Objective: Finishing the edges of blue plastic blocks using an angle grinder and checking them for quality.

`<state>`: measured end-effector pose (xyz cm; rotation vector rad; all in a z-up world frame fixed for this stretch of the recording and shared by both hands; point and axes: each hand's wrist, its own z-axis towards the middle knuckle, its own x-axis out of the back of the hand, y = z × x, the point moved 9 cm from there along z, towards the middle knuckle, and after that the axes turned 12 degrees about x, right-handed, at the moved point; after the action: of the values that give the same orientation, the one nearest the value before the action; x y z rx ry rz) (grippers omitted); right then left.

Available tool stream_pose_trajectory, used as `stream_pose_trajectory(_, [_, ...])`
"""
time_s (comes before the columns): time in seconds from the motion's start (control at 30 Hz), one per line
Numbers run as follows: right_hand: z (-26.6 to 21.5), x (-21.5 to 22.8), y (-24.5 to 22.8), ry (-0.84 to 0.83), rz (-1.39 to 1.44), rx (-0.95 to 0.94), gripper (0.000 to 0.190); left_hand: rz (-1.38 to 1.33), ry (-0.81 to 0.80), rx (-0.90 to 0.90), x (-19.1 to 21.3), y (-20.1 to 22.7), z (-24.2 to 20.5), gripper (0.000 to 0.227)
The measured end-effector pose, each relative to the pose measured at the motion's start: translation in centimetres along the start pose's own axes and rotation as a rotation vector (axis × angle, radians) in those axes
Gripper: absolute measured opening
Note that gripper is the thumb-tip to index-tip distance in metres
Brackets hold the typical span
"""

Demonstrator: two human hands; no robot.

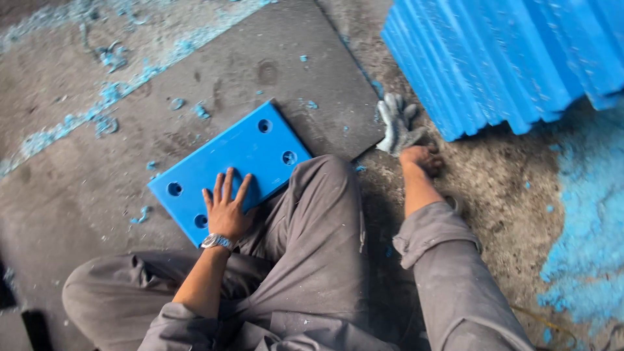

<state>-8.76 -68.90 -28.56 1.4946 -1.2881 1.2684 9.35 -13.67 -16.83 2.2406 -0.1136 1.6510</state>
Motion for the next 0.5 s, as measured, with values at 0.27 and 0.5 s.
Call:
stream_pose_trajectory(0.27, [15.6,-9.3,9.6,0.037,-0.240,0.117,0.041,0.087,-0.135,0.108,-2.3,-2.9,1.1,0.111])
stream_pose_trajectory(0.5, [-8.3,5.5,-5.5,0.063,-0.027,0.537,0.062,-0.013,-0.131,0.139,-1.8,-3.5,1.4,0.108])
